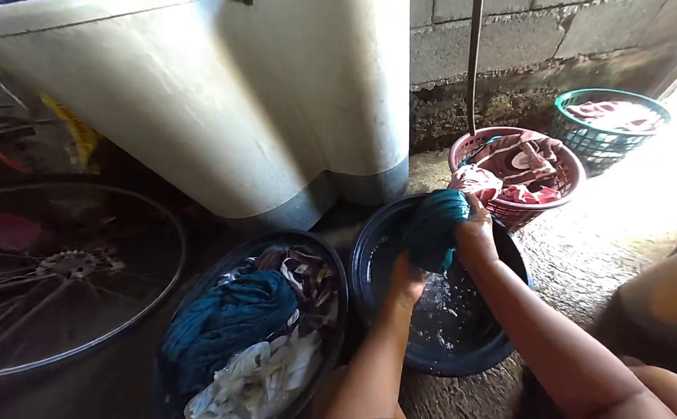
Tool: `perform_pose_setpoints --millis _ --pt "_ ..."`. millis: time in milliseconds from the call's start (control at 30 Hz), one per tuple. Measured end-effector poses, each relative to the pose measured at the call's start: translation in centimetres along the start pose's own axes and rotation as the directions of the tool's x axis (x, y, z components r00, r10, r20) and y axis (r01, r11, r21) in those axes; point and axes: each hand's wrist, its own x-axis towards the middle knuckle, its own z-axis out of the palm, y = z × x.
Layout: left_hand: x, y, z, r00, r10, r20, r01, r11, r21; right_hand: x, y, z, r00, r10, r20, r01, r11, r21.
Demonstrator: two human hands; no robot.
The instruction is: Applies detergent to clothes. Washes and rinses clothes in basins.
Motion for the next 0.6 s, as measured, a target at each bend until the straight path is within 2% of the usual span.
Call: perform_pose_setpoints --millis 67,133,167,233,300,400,433,500,567,600 --pt "-0.1 -0.1 -0.1 0.975 0.06 0.214 -0.015 0.978 -0.206 0.7 0.6 0.8 0.997 0.074 -0.033 -0.066 0.978 0.199" --pt "-0.2 0.4 -0.4 0.933 0.146 0.33 -0.064 0.967 -0.247 1.1 1.7 1.0 0.988 0.157 -0.001 -0.146 0.922 0.358" --pt "-0.3 0.7 -0.5 0.918 0.164 0.36 -0.074 0.965 -0.25 1.2 2.6 0.8 0.983 0.182 0.035 -0.182 0.912 0.369" --pt "-0.5 1.3 -0.4 0.932 0.16 0.325 -0.084 0.968 -0.236 0.6 4.2 -0.2 0.969 0.222 0.111 -0.244 0.935 0.258" --pt "-0.5 1.4 -0.4 0.963 0.133 0.232 -0.079 0.97 -0.23 -0.6 5.9 -1.5 0.952 0.242 0.188 -0.267 0.956 0.123" --pt "-0.3 2.2 0.0 0.996 0.049 0.069 -0.035 0.981 -0.19 -2.2 8.4 -3.7 0.934 0.16 0.318 -0.136 0.986 -0.099" --pt "-0.3 2.5 0.2 0.999 0.036 0.018 -0.032 0.984 -0.176 -2.7 9.1 -4.5 0.908 0.163 0.387 -0.115 0.983 -0.146" --pt "-0.3 2.6 0.2 0.997 0.059 -0.056 -0.064 0.992 -0.104 -4.0 9.7 -5.4 0.788 0.289 0.544 -0.273 0.955 -0.113" --pt "-0.4 2.3 0.1 0.992 0.117 -0.058 -0.118 0.993 -0.015 -5.2 11.0 -5.9 0.66 0.363 0.658 -0.487 0.874 0.006" --pt "-0.3 2.0 0.1 0.989 0.143 -0.033 -0.142 0.99 0.019 -5.8 11.8 -5.9 0.637 0.399 0.659 -0.586 0.807 0.078"
